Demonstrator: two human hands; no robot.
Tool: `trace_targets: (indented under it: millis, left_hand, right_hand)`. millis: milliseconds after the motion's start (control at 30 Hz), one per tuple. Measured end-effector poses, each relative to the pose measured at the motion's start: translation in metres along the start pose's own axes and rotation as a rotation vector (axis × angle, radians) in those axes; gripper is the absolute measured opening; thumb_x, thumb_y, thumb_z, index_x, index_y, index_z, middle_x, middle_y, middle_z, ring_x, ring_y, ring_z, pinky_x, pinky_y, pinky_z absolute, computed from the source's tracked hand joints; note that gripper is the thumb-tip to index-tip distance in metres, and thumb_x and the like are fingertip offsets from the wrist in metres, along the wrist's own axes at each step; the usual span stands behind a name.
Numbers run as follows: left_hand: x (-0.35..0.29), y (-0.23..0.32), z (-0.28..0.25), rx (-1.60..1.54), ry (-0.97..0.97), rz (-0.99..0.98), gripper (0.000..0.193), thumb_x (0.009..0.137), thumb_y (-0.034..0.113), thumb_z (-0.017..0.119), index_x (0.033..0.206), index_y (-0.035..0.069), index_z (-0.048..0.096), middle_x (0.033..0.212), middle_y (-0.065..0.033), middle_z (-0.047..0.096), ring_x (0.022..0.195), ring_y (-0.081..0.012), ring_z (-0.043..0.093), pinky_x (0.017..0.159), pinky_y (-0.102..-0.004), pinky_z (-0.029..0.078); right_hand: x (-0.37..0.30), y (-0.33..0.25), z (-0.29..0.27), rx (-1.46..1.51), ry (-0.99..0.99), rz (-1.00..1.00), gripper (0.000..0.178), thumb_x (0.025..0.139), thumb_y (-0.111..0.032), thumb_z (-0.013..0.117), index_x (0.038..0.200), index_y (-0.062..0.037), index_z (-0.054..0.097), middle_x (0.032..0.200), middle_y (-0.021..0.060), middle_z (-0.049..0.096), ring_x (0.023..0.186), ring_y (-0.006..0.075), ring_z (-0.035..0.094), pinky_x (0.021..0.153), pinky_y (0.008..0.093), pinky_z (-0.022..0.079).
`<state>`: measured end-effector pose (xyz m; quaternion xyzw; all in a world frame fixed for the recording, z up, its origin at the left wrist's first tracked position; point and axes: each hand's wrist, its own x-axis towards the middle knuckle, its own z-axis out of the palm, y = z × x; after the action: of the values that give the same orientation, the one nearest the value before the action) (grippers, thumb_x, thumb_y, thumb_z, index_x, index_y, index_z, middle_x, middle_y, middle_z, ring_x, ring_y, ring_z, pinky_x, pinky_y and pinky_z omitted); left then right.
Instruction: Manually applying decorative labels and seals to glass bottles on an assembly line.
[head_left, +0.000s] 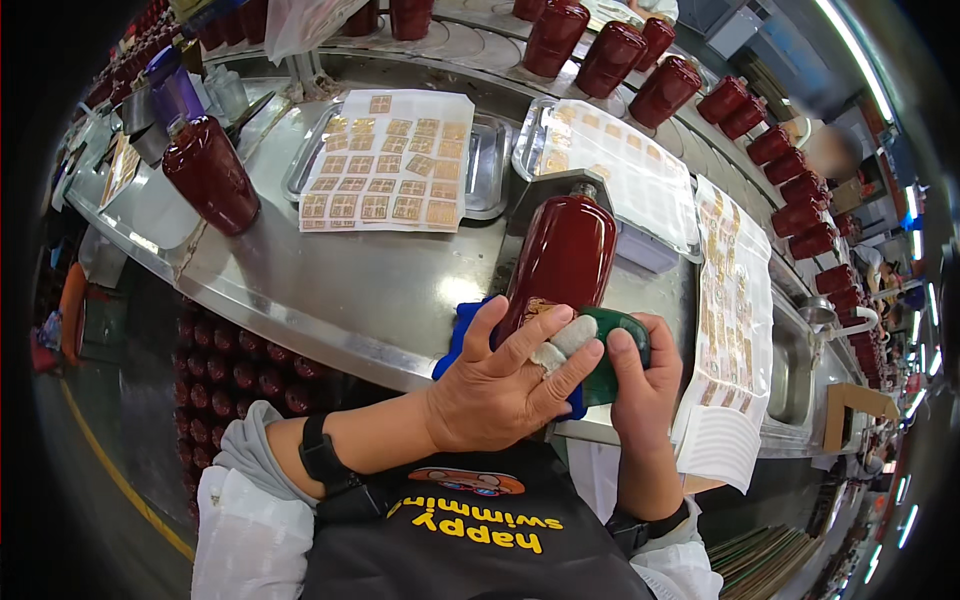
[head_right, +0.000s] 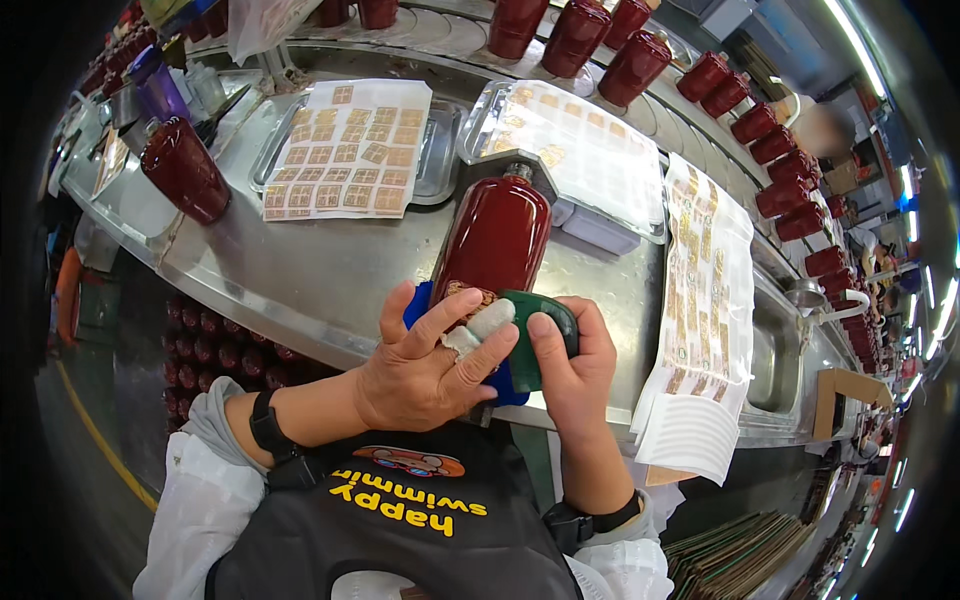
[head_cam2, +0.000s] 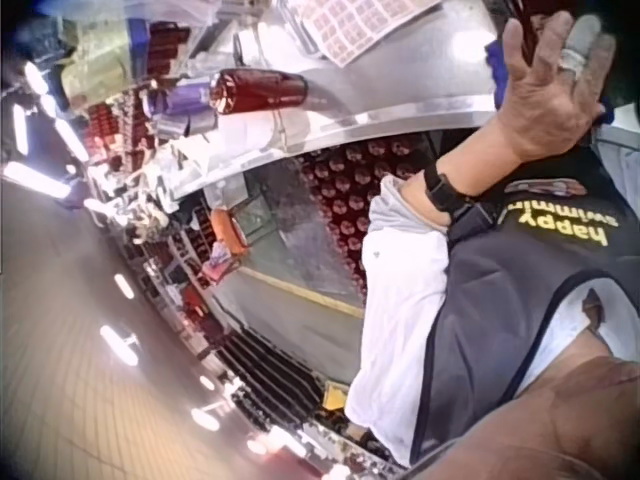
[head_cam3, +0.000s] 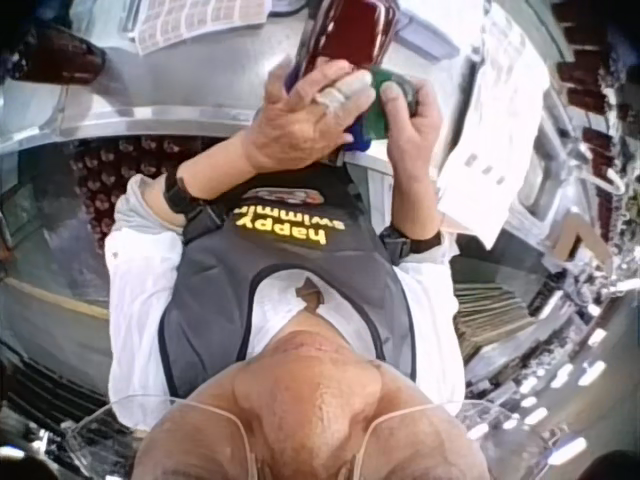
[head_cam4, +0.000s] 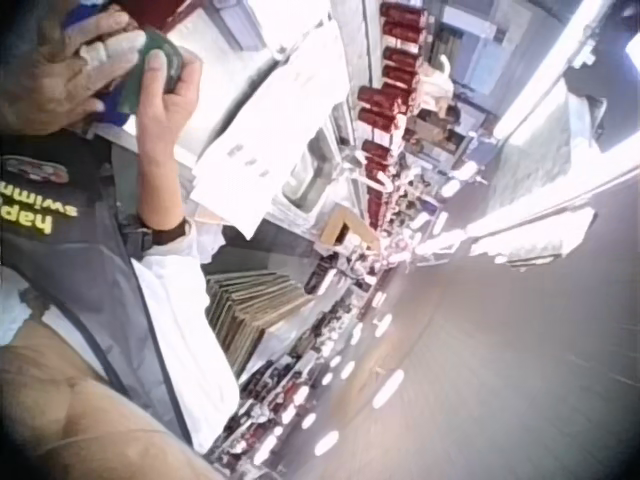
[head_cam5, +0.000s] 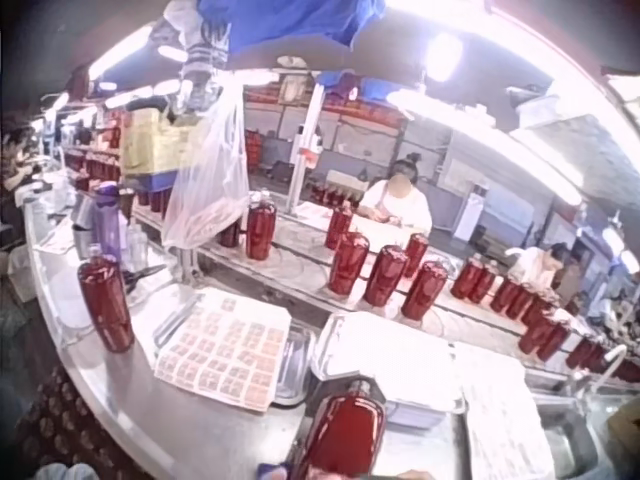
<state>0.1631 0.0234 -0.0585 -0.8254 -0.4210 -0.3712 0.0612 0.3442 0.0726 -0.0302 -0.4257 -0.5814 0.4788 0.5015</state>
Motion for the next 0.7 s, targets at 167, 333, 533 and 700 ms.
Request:
trace_targets:
  millis: [167, 333, 533, 700]
  left_hand:
    - [-0.011, -0.003, -0.006, 0.123, 0.028, -0.129, 0.066, 0.086, 0.042, 0.063, 0.137, 0.002, 0.05, 0.113, -0.0127, 0.067, 0.128, -0.0325, 0.046, 0.113, -0.0592, 0.008]
    - [-0.021, -0.013, -0.005, -0.066, 0.072, -0.28, 0.085, 0.073, 0.039, 0.075, 0.142, 0.0, 0.043, 0.104, -0.013, 0.067, 0.13, -0.034, 0.042, 0.109, -0.0609, 0.012]
    - [-0.009, -0.016, -0.006, 0.016, 0.004, -0.256, 0.1, 0.069, 0.044, 0.08, 0.146, 0.0, 0.032, 0.122, -0.0175, 0.058, 0.132, -0.0355, 0.038, 0.108, -0.0613, 0.014]
    - [-0.024, -0.026, 0.002, -0.159, -0.039, -0.364, 0.1, 0.072, 0.047, 0.078, 0.145, -0.002, 0.031, 0.141, -0.0194, 0.045, 0.135, -0.0404, 0.033, 0.11, -0.0622, 0.011]
  right_hand:
    - [-0.001, 0.013, 0.0, -0.091, -0.029, 0.067, 0.019, 0.096, -0.019, 0.063, 0.099, -0.0013, 0.057, 0.081, -0.0008, 0.06, 0.07, 0.0033, 0.052, 0.061, 0.019, 0.045]
    - [-0.002, 0.014, 0.004, -0.02, -0.002, 0.098, 0.02, 0.096, -0.02, 0.062, 0.099, -0.0006, 0.057, 0.08, -0.0004, 0.059, 0.069, 0.0031, 0.051, 0.06, 0.0189, 0.045]
    - [-0.002, 0.016, 0.0, 0.02, 0.011, 0.144, 0.02, 0.095, -0.019, 0.063, 0.1, -0.0003, 0.057, 0.081, -0.0006, 0.059, 0.07, 0.0031, 0.051, 0.06, 0.0186, 0.044]
    - [-0.004, 0.015, -0.002, 0.137, 0.012, 0.124, 0.02, 0.095, -0.019, 0.065, 0.099, -0.0014, 0.058, 0.08, -0.0023, 0.058, 0.07, 0.0026, 0.049, 0.062, 0.0188, 0.043]
